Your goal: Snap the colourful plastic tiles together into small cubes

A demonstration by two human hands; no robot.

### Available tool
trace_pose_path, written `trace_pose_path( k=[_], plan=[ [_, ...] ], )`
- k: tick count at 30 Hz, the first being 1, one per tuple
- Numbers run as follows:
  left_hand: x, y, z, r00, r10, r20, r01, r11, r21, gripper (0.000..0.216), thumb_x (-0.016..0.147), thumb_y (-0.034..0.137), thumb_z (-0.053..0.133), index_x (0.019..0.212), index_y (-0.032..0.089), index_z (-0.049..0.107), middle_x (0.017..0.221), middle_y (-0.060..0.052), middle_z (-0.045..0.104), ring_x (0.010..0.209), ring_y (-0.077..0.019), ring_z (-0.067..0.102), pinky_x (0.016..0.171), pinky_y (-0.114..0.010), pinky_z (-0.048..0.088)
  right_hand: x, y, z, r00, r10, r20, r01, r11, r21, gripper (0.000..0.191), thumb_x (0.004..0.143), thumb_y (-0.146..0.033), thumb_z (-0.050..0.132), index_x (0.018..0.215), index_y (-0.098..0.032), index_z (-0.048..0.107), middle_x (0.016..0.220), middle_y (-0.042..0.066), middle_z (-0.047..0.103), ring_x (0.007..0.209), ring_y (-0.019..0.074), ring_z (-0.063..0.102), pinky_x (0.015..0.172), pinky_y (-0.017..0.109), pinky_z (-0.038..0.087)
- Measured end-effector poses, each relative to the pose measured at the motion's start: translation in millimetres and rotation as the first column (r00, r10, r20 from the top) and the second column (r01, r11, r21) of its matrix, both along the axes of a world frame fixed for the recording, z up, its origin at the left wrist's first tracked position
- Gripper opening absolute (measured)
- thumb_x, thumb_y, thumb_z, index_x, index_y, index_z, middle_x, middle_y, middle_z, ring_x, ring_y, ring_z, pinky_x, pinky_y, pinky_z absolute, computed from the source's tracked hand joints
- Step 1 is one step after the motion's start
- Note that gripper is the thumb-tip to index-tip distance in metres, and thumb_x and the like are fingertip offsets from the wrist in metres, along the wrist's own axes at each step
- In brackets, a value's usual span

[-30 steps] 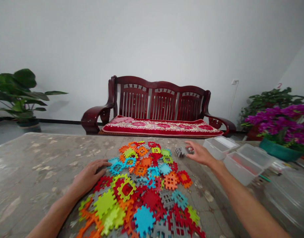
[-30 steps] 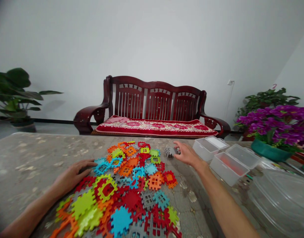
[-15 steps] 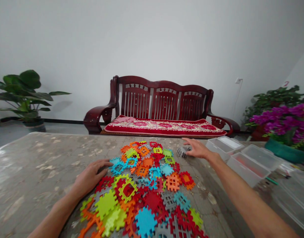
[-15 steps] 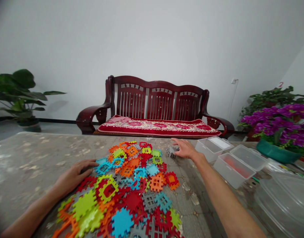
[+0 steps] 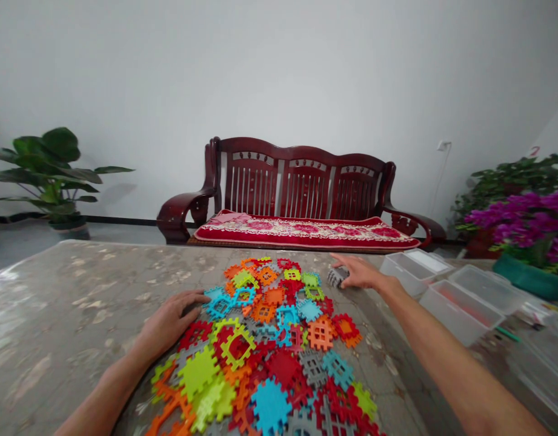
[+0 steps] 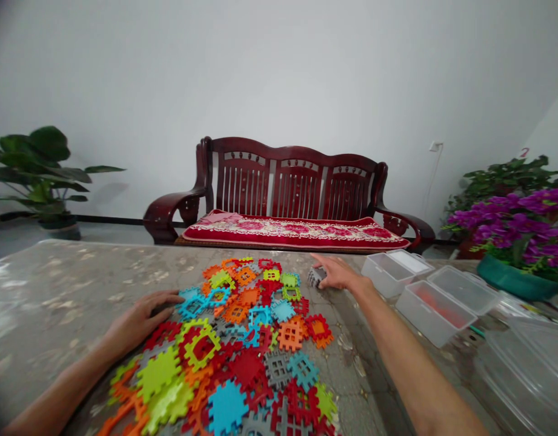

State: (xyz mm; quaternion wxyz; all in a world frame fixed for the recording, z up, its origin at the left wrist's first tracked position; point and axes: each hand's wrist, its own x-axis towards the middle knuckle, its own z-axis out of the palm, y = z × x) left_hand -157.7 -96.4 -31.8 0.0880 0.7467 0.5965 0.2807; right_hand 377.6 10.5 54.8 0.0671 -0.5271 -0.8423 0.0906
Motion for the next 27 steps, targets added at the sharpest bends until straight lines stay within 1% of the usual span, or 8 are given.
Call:
trace_pose_path(
  k=[3,9,15,18,20,23,25,27],
  plan=[
    [1,0,1.1,1.000,0.004,-0.001,-0.004,1.000,-0.002,0.040,0.085,0.047,0.050,0.108,0.027,0.077,0.129,-0.007,0.071,0.119,-0.0290,0.065,0.110,-0.046,0.046,-2,1,2.0,1.000,0.010,0.004,-0.010,1.000,0.001,0.104,0.062,-0.027,0.078,0.156,-0.028,0.034,0.135,0.005,0.066,0.134,0.0338,0.051,0.112,0.047,0.034],
    [0,0,-0.2,1.000,-0.002,0.002,0.002,1.000,0.003,0.040,0.085,0.047,0.051,0.108,0.027,0.077,0.128,-0.008,0.071,0.119,-0.0288,0.065,0.110,-0.045,0.046,-4,2,-2.7,0.999,0.009,0.036,-0.009,1.000,0.010,0.106,0.059,-0.024,0.078,0.156,-0.026,0.036,0.139,0.007,0.063,0.131,0.0352,0.051,0.110,0.048,0.036],
    [0,0,-3.2,1.000,0.006,0.016,-0.006,1.000,0.011,0.040,0.086,0.048,0.050,0.108,0.027,0.077,0.129,-0.006,0.071,0.119,-0.0276,0.064,0.111,-0.044,0.045,-11,1,-4.6,0.997,-0.029,0.066,0.029,1.000,-0.008,0.106,0.057,-0.022,0.077,0.155,-0.024,0.037,0.132,0.009,0.066,0.128,0.0363,0.053,0.110,0.050,0.037],
    [0,1,-1.8,1.000,-0.002,0.017,0.002,1.000,0.006,0.041,0.085,0.049,0.051,0.107,0.027,0.077,0.129,-0.007,0.071,0.118,-0.0281,0.065,0.111,-0.044,0.045,-15,-7,1.6,0.997,-0.043,0.059,0.042,0.999,0.017,0.106,0.056,-0.021,0.077,0.155,-0.021,0.038,0.141,0.013,0.060,0.132,0.0377,0.049,0.112,0.051,0.035],
    [0,1,-0.2,1.000,-0.004,0.012,0.004,1.000,-0.009,0.041,0.085,0.048,0.051,0.108,0.027,0.077,0.129,-0.008,0.071,0.119,-0.0288,0.065,0.111,-0.045,0.045,-17,-18,6.0,0.999,-0.035,0.008,0.034,0.997,0.074,0.100,0.059,-0.019,0.074,0.153,-0.020,0.040,0.147,0.014,0.054,0.135,0.0369,0.047,0.113,0.051,0.034],
    [1,1,2.2,1.000,-0.009,0.008,0.009,1.000,-0.018,0.042,0.085,0.048,0.050,0.109,0.026,0.077,0.130,-0.008,0.070,0.119,-0.0292,0.064,0.111,-0.046,0.044,-21,-47,7.0,0.986,-0.015,-0.166,0.036,0.991,0.126,0.080,0.069,-0.020,0.069,0.146,-0.021,0.050,0.141,0.012,0.060,0.130,0.0326,0.053,0.113,0.049,0.037],
    [2,0,3.5,1.000,-0.012,0.014,0.012,1.000,-0.011,0.043,0.085,0.049,0.050,0.109,0.026,0.077,0.130,-0.008,0.071,0.119,-0.0285,0.064,0.111,-0.045,0.044,-25,-78,2.3,0.953,-0.015,-0.303,0.053,0.992,0.118,0.067,0.076,-0.028,0.069,0.141,-0.023,0.055,0.135,0.011,0.064,0.125,0.0309,0.058,0.111,0.050,0.040],
    [3,-1,5.0,1.000,-0.012,0.023,0.012,1.000,-0.006,0.045,0.085,0.050,0.049,0.109,0.025,0.077,0.129,-0.008,0.071,0.118,-0.0278,0.065,0.111,-0.044,0.045,-31,-117,-5.2,0.920,-0.012,-0.391,0.058,0.993,0.106,0.067,0.079,-0.042,0.070,0.142,-0.024,0.054,0.139,0.012,0.061,0.128,0.0327,0.055,0.111,0.052,0.040]
  ],
)
